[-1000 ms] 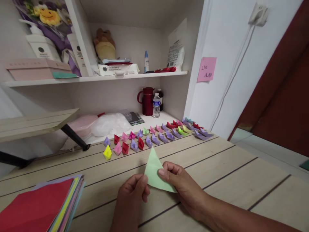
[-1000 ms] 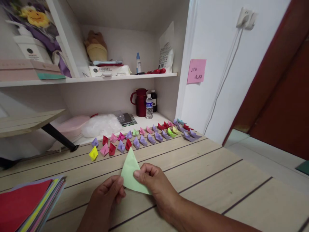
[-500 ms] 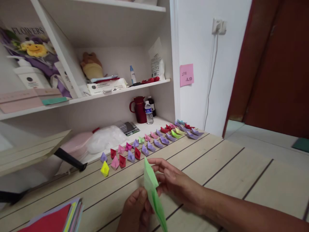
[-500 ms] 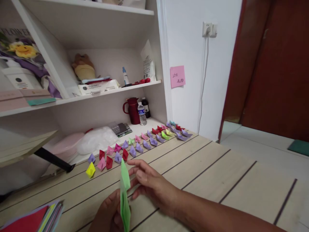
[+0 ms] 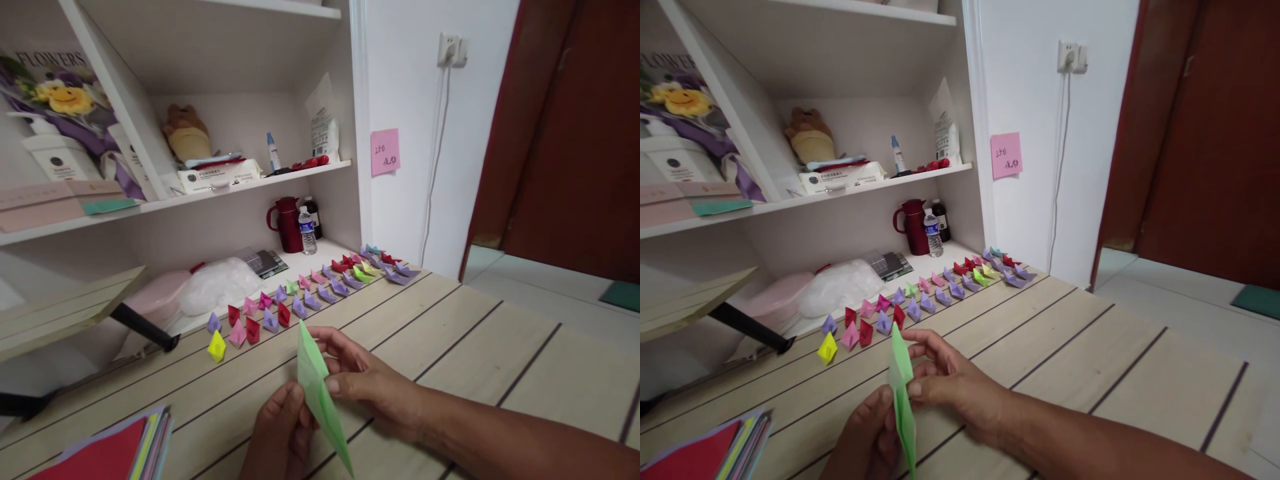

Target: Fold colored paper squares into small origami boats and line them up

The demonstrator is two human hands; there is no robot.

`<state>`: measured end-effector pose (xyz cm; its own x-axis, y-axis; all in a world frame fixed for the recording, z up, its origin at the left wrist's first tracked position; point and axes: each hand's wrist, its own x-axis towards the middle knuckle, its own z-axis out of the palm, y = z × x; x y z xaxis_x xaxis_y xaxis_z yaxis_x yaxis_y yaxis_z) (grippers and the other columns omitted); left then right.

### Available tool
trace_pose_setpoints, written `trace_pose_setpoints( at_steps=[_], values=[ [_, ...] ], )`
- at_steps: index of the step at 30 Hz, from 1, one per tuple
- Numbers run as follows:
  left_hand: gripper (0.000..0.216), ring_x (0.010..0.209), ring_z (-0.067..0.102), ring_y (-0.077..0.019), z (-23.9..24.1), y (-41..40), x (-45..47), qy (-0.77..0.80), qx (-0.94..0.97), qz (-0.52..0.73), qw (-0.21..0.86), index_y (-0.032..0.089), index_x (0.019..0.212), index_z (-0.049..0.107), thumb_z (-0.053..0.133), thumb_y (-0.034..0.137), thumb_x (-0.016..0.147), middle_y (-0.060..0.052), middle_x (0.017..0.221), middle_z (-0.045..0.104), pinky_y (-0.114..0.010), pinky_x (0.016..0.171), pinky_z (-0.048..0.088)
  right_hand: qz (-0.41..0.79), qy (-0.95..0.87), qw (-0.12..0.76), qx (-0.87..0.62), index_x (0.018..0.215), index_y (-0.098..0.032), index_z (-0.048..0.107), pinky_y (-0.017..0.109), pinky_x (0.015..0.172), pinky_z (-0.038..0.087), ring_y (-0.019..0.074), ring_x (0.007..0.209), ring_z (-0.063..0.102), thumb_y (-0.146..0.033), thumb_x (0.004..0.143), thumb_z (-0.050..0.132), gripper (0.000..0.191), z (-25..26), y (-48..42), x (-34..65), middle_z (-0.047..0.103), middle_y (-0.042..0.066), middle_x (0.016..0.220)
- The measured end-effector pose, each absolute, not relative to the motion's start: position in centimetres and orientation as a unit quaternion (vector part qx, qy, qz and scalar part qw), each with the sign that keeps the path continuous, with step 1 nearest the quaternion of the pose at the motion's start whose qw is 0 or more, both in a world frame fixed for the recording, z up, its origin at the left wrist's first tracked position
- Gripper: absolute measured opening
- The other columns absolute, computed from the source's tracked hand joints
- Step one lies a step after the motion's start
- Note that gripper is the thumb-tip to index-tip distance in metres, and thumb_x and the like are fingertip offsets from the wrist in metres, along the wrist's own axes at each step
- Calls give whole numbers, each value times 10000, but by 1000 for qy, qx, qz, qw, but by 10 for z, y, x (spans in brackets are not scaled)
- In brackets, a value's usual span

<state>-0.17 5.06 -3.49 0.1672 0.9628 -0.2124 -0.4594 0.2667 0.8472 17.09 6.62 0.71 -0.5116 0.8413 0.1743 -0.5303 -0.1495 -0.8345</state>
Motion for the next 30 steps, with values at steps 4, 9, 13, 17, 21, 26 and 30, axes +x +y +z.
trace_pose_setpoints(
  at_steps=[4, 9, 13, 17, 21, 26, 30],
  values=[
    [522, 461, 268, -25, -34, 52, -1, 386, 322, 525, 687, 167, 532, 481, 868, 512, 593, 79, 486, 378, -145, 426, 247, 736, -470, 466, -141, 1366, -316, 503, 329, 866, 445, 228, 1093, 548, -324, 669, 850, 778, 5, 66, 173, 532, 52, 1228],
    [499, 460, 246, -15, -28, 51, 0, 401, 320, 513, 689, 159, 555, 505, 868, 497, 605, 77, 505, 397, -129, 416, 214, 725, -474, 469, -173, 1351, -302, 510, 296, 862, 432, 203, 1084, 544, -156, 647, 777, 767, 9, 64, 172, 568, 35, 1215],
    [484, 478, 269, -9, -23, 48, 0, 415, 313, 504, 690, 150, 578, 519, 869, 482, 611, 62, 547, 438, -104, 418, 200, 726, -456, 482, -182, 1266, -257, 569, 245, 748, 441, 168, 917, 584, -82, 611, 637, 682, 11, 63, 169, 635, 3, 1031],
    [498, 478, 262, -11, -20, 47, 0, 421, 310, 504, 687, 156, 575, 518, 901, 473, 549, 74, 534, 417, -98, 415, 200, 724, -456, 488, -173, 1186, -228, 620, 227, 717, 442, 150, 848, 586, -77, 604, 651, 602, 11, 64, 168, 655, 4, 987],
    [506, 488, 261, -14, -17, 46, 2, 431, 319, 499, 681, 157, 575, 517, 900, 485, 542, 71, 538, 422, -102, 434, 203, 714, -471, 486, -181, 1066, -177, 671, 214, 674, 431, 124, 751, 580, -135, 651, 718, 420, 10, 64, 168, 670, 12, 891],
    [511, 479, 236, -29, -14, 43, 7, 447, 346, 486, 667, 161, 556, 510, 867, 526, 575, 81, 486, 376, -141, 450, 177, 696, -480, 483, -226, 1026, -189, 676, 209, 623, 453, 116, 687, 587, -147, 607, 735, 425, 10, 63, 167, 664, -13, 842],
    [512, 492, 290, -55, -16, 43, 9, 444, 391, 496, 636, 172, 537, 516, 845, 562, 578, 73, 460, 392, -170, 488, 232, 686, -469, 485, -271, 993, -177, 657, 224, 550, 476, 123, 591, 596, -170, 607, 755, 398, 8, 64, 163, 657, -22, 752]
  ],
)
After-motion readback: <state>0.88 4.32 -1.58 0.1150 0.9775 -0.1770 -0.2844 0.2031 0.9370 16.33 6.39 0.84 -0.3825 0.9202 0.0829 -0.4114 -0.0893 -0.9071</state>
